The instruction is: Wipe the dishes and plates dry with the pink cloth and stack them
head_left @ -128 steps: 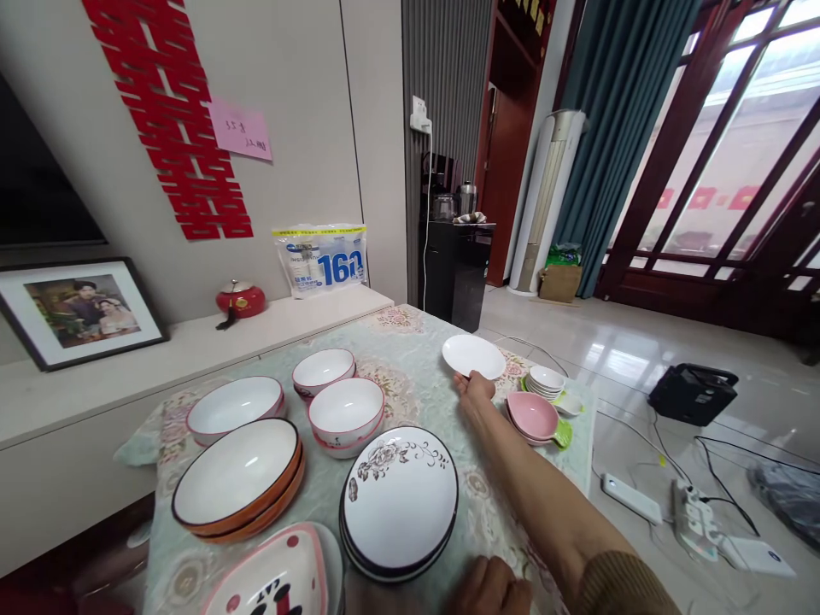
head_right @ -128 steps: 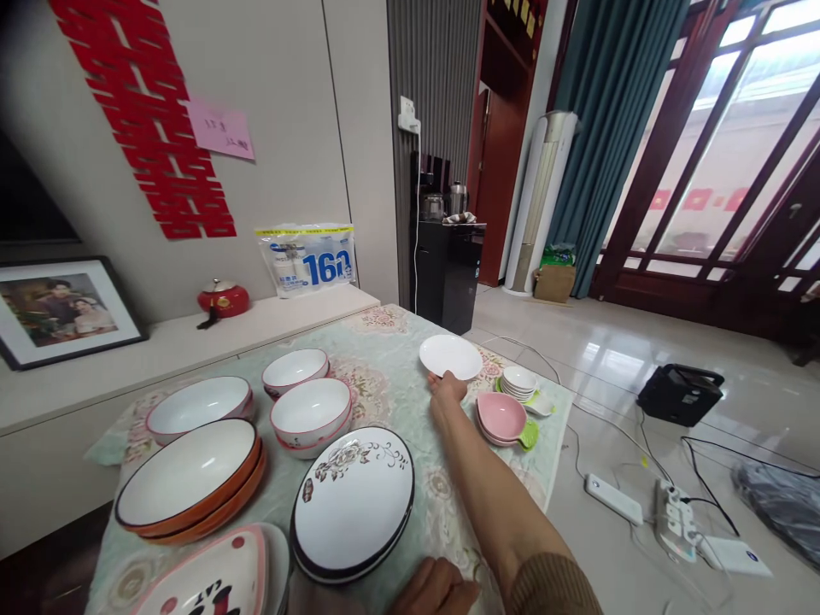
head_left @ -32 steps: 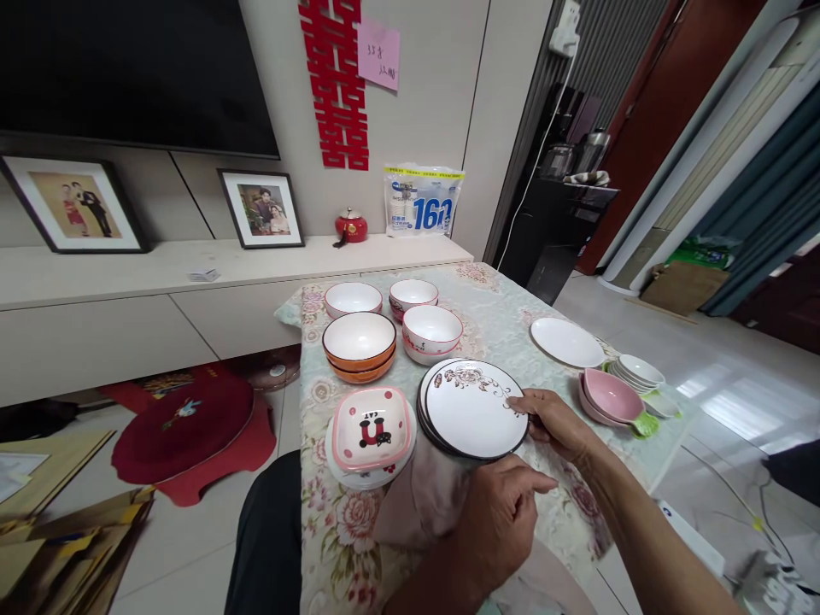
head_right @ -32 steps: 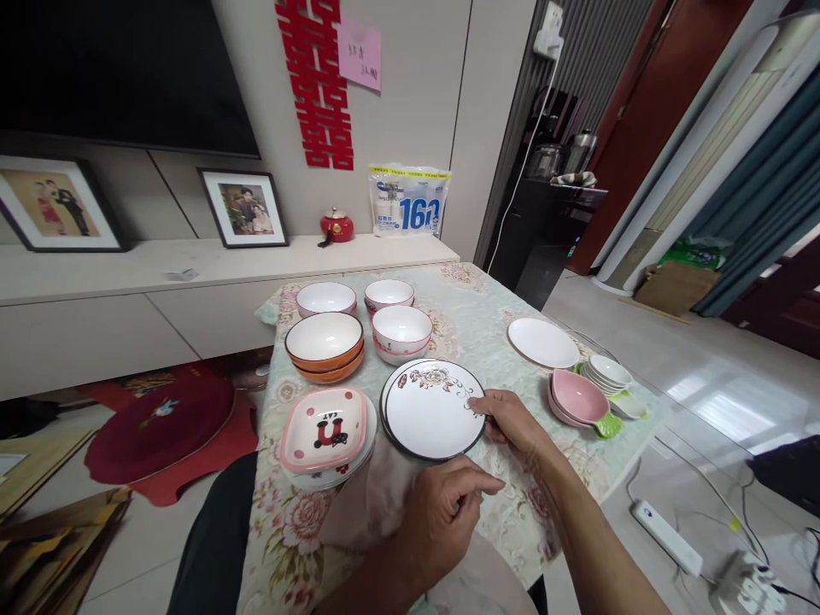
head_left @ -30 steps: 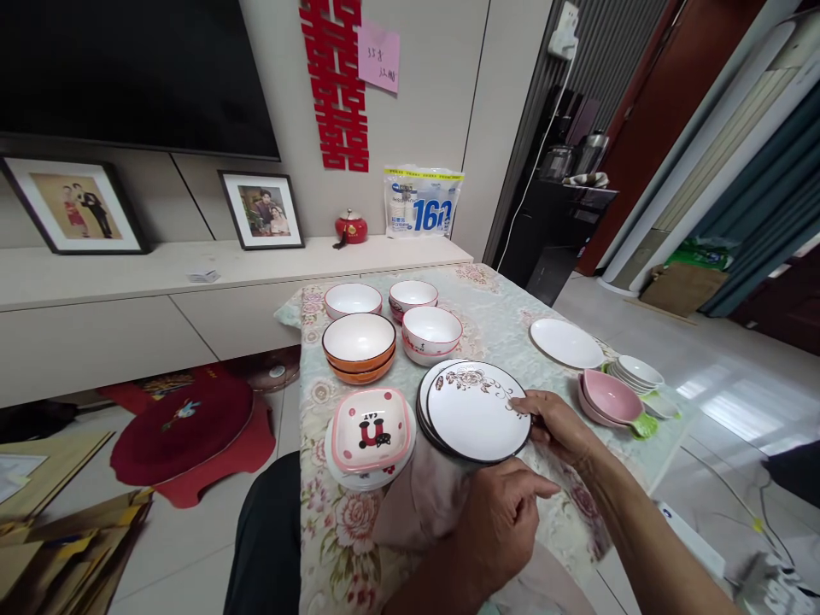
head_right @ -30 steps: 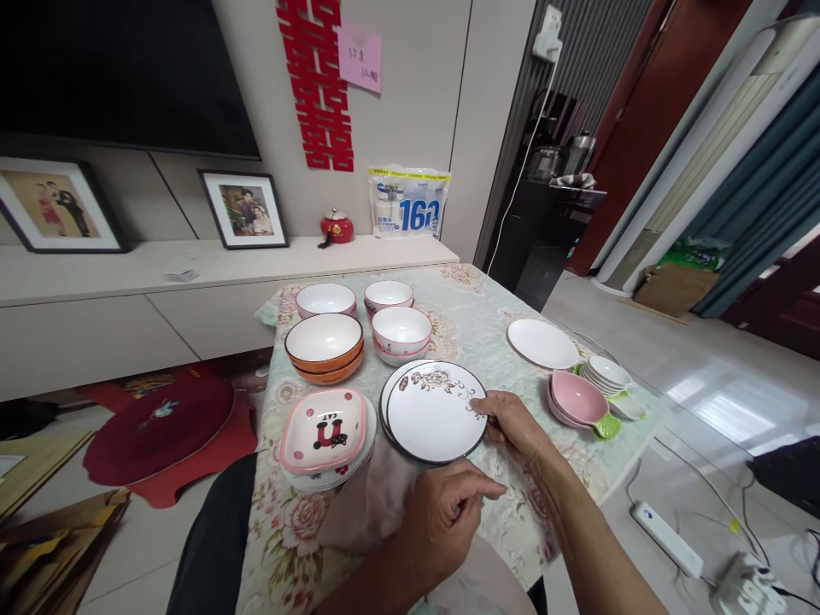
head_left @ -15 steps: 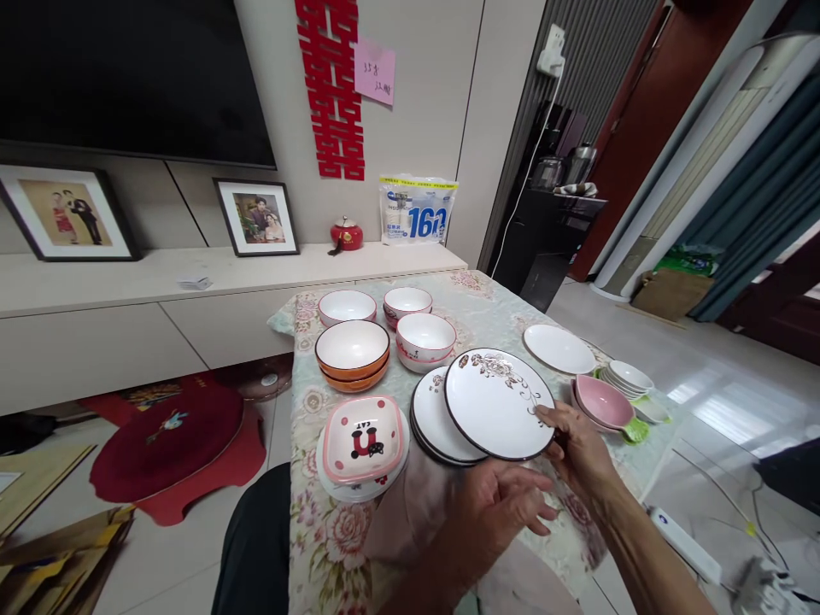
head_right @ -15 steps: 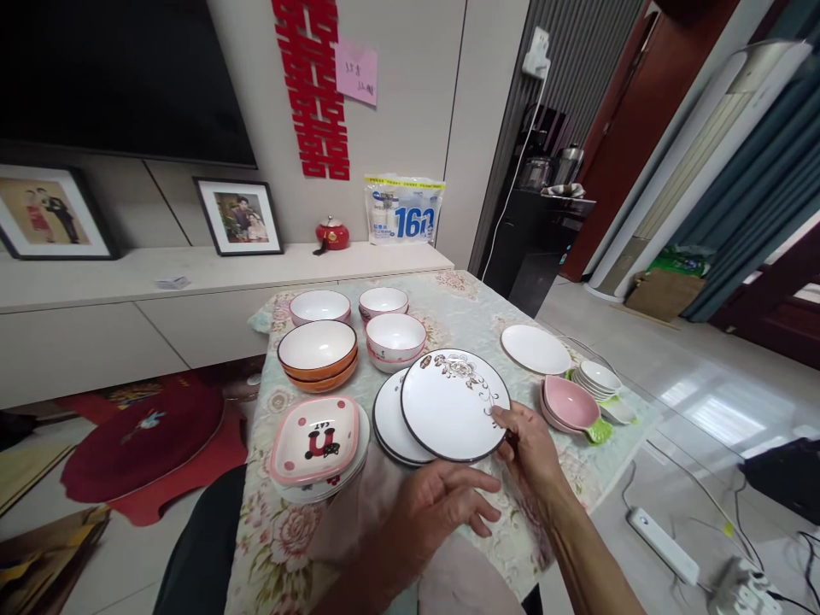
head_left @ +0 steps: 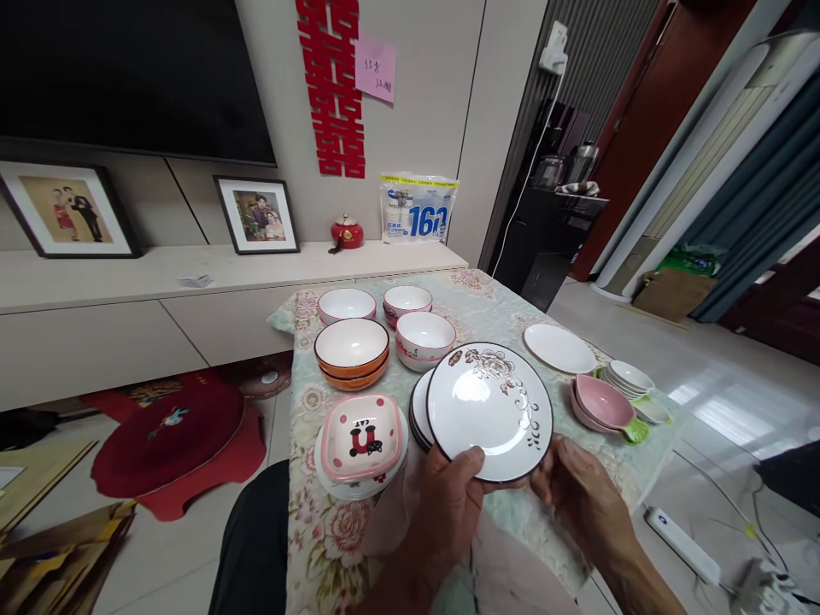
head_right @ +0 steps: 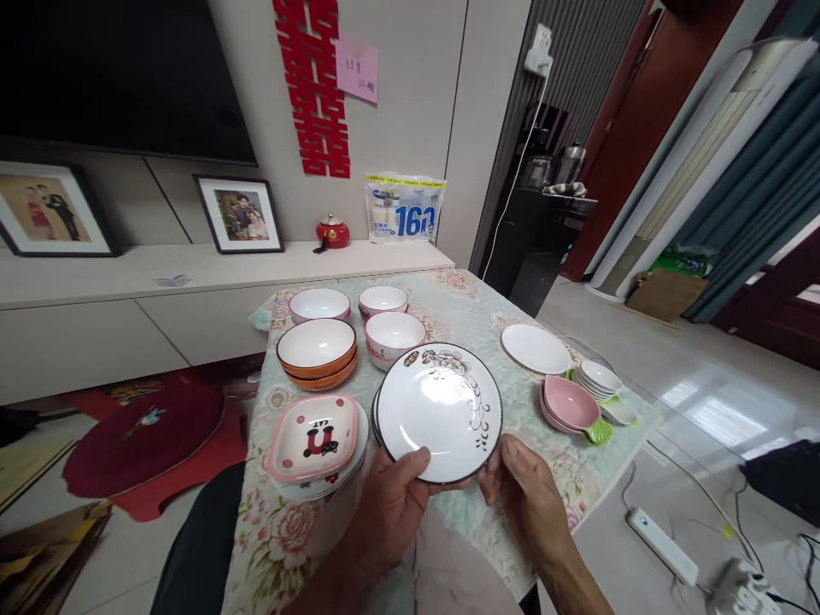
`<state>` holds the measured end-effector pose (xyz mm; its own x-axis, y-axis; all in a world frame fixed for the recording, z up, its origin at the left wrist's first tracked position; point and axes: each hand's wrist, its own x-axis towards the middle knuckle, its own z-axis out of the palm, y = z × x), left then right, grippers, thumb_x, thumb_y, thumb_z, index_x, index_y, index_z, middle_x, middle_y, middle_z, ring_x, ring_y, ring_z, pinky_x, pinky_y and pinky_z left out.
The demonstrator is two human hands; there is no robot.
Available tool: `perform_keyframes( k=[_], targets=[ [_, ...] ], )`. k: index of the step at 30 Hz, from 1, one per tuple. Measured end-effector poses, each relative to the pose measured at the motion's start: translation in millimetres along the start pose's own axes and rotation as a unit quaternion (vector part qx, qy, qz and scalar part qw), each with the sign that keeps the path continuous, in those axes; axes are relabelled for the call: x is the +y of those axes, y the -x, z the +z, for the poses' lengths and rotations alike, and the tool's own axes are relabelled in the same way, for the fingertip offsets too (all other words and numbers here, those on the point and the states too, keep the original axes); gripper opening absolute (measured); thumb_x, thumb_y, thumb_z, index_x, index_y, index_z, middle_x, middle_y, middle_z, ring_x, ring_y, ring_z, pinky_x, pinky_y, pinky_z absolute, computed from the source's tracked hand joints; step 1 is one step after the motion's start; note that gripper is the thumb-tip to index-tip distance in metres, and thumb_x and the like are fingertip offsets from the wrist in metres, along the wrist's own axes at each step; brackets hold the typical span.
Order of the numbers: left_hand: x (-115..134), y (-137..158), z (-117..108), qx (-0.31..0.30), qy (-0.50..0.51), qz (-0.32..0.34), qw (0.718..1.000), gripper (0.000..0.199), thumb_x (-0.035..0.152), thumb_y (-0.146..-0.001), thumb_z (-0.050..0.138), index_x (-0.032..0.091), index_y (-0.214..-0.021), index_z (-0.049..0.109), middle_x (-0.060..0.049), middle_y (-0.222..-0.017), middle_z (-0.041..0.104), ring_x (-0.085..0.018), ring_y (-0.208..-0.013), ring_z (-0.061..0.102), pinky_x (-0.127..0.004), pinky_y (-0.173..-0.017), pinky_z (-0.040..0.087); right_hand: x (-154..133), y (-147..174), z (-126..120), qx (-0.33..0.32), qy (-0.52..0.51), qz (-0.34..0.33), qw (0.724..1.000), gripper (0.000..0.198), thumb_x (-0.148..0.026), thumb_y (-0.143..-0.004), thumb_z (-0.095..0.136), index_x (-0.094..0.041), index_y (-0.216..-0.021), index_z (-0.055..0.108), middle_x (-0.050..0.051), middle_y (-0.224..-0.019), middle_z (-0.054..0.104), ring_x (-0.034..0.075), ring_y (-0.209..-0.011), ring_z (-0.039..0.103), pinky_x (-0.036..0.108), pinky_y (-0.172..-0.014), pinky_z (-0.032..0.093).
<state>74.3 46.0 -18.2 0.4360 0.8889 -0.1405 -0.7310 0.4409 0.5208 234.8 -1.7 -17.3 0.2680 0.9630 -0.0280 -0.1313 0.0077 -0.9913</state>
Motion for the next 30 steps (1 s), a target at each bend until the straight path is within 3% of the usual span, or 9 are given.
perform_keyframes(
  k=[3,6,10,15,18,21,23,25,30],
  targets=[
    [5,-1,1,0.029,0.007,0.021,0.999,0.068,0.016,-0.074,0.072,0.019,-0.139,0.054,-0.012,-0.111,0.077,-0.034,-0.108,0.069,-0.047,-0.082,0.062,4,17,-3,-0.080,0.170,-0.019,0.982,0.046,-0.060,-0.091,0.053,-0.021,-0.070,0.064,0.005,-0.068,0.063,0.019,-0.063,0.057,0.031,-0.062,0.047],
    [9,-1,3,0.054,0.007,0.031,0.998,0.067,0.015,-0.074,0.073,0.018,-0.138,0.054,-0.013,-0.109,0.077,-0.033,-0.106,0.070,-0.046,-0.080,0.063,6,36,8,-0.209,0.354,-0.083,0.908,0.023,-0.039,-0.091,0.061,-0.024,-0.106,0.071,0.008,-0.102,0.067,0.023,-0.096,0.063,0.034,-0.085,0.052],
    [11,-1,6,0.072,-0.004,0.036,0.997,0.071,0.021,-0.072,0.077,0.020,-0.139,0.053,-0.012,-0.110,0.077,-0.033,-0.103,0.071,-0.045,-0.077,0.063,10,52,26,-0.261,0.491,-0.084,0.827,0.046,-0.020,-0.084,0.063,-0.029,-0.129,0.064,0.008,-0.105,0.066,0.022,-0.090,0.066,0.031,-0.079,0.056],
    [11,-2,5,0.093,-0.029,0.044,0.994,0.077,0.027,-0.067,0.082,0.019,-0.139,0.053,-0.013,-0.110,0.077,-0.033,-0.102,0.071,-0.044,-0.077,0.063,-20,52,18,-0.276,0.405,-0.087,0.867,0.023,-0.021,-0.085,0.064,-0.034,-0.102,0.073,0.003,-0.093,0.071,0.022,-0.083,0.069,0.030,-0.076,0.056],
    [9,-3,3,0.093,-0.040,0.045,0.994,0.075,0.030,-0.066,0.084,0.018,-0.135,0.058,-0.013,-0.107,0.078,-0.034,-0.103,0.071,-0.046,-0.080,0.062,-50,52,-3,-0.243,0.352,-0.092,0.899,0.010,-0.033,-0.085,0.068,-0.032,-0.093,0.074,0.002,-0.084,0.072,0.022,-0.077,0.069,0.030,-0.071,0.054],
    [8,-3,2,0.082,-0.034,0.045,0.995,0.071,0.032,-0.064,0.084,0.016,-0.130,0.063,-0.013,-0.105,0.079,-0.034,-0.106,0.070,-0.047,-0.088,0.058,-67,49,-24,-0.122,0.288,-0.120,0.942,0.023,-0.048,-0.085,0.067,-0.027,-0.090,0.073,0.004,-0.083,0.069,0.023,-0.075,0.067,0.029,-0.063,0.053],
    [6,-2,4,0.064,-0.027,0.040,0.997,0.067,0.031,-0.064,0.084,0.015,-0.127,0.066,-0.014,-0.105,0.079,-0.034,-0.108,0.069,-0.046,-0.092,0.056,-67,41,-30,-0.023,0.297,-0.159,0.941,0.022,-0.047,-0.085,0.068,-0.026,-0.092,0.072,0.004,-0.087,0.068,0.023,-0.078,0.067,0.028,-0.063,0.052],
    [5,-1,7,0.045,-0.031,0.023,0.998,0.065,0.032,-0.064,0.084,0.015,-0.124,0.067,-0.014,-0.106,0.079,-0.035,-0.110,0.068,-0.046,-0.093,0.055,-63,28,-28,0.072,0.367,-0.225,0.900,0.018,-0.041,-0.085,0.069,-0.026,-0.094,0.071,0.005,-0.094,0.068,0.023,-0.087,0.066,0.029,-0.066,0.052],
    [-3,3,8,0.011,-0.073,-0.015,0.997,0.061,0.034,-0.064,0.083,0.015,-0.120,0.069,-0.013,-0.105,0.078,-0.036,-0.107,0.068,-0.048,-0.088,0.057,-48,-12,1,0.201,0.540,-0.375,0.726,0.011,-0.029,-0.090,0.060,-0.021,-0.095,0.067,0.009,-0.103,0.063,0.024,-0.091,0.064,0.036,-0.075,0.053]
  ],
)
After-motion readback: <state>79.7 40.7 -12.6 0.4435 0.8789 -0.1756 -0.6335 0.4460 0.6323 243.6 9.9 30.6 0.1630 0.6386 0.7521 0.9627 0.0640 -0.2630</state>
